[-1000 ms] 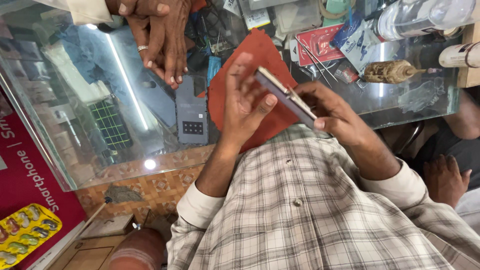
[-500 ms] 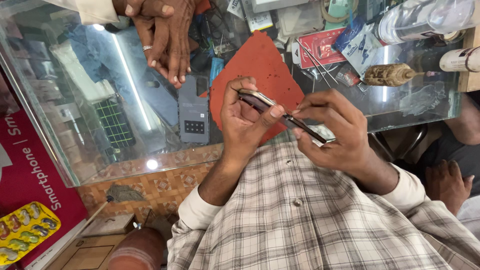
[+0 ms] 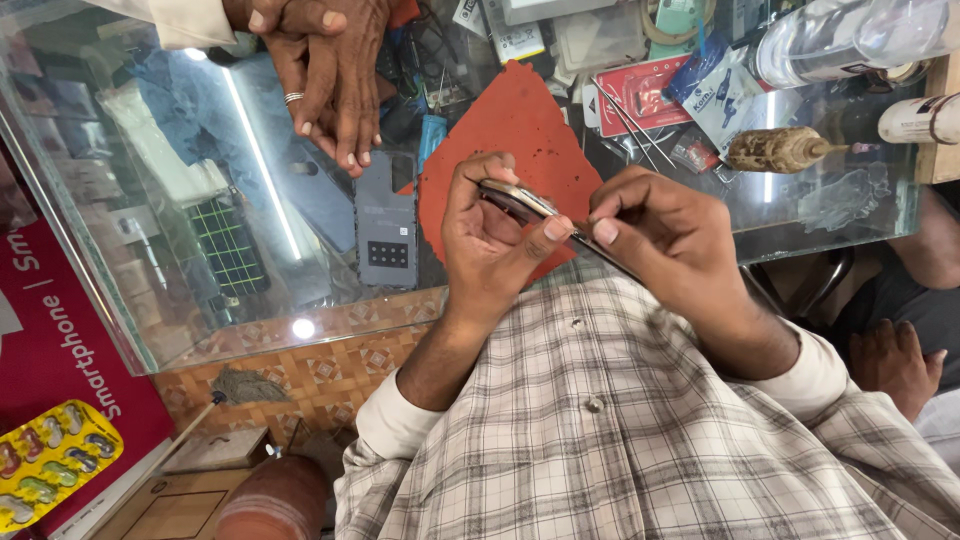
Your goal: The person uses a metal prying tool to separate the back cover of a smartphone, then applies adhesive along the frame and uses a screwdriver to remove internal screws. The back cover is set aside, and the person continues to manipulate internal components with a screwdriver.
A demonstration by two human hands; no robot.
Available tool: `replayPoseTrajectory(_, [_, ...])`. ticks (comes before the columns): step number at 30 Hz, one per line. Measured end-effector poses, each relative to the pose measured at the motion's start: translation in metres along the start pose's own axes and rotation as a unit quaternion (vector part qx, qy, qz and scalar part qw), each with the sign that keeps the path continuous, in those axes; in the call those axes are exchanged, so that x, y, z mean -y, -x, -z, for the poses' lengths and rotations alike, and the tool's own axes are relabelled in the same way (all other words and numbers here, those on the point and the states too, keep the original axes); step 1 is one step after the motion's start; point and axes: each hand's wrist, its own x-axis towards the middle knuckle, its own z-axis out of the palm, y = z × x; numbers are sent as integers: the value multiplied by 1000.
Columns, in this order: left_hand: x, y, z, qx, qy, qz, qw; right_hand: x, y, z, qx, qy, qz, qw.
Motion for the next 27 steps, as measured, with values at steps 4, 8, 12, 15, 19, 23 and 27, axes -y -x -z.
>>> replayPoseTrajectory(4, [0,-1,1,1,15,5,1000,-4,-2,6,10,-56,-45,997])
replayPoseTrajectory(8, [1,-1,2,4,38,14,999,-9,-4,9,17,-156,-46,987])
replayPoseTrajectory(12, [2,-2,4,8,26,7,1000,-10,-5,11,5,-192,-67,979])
replayPoseTrajectory(15, [4,-3,8,29,44,-11,999,-11,-4,11,8,-215,-59,975])
replayPoseTrajectory(19, [7,-4,12,44,60,-13,997,-12,-3,11,6,-222,-54,974])
replayPoseTrajectory(23, [9,-5,13,57,66,-19,996,-14,-3,13,14,-232,-54,971])
replayPoseTrajectory(27, [8,-5,15,58,72,-16,996,-12,-1,11,-25,-187,-51,981])
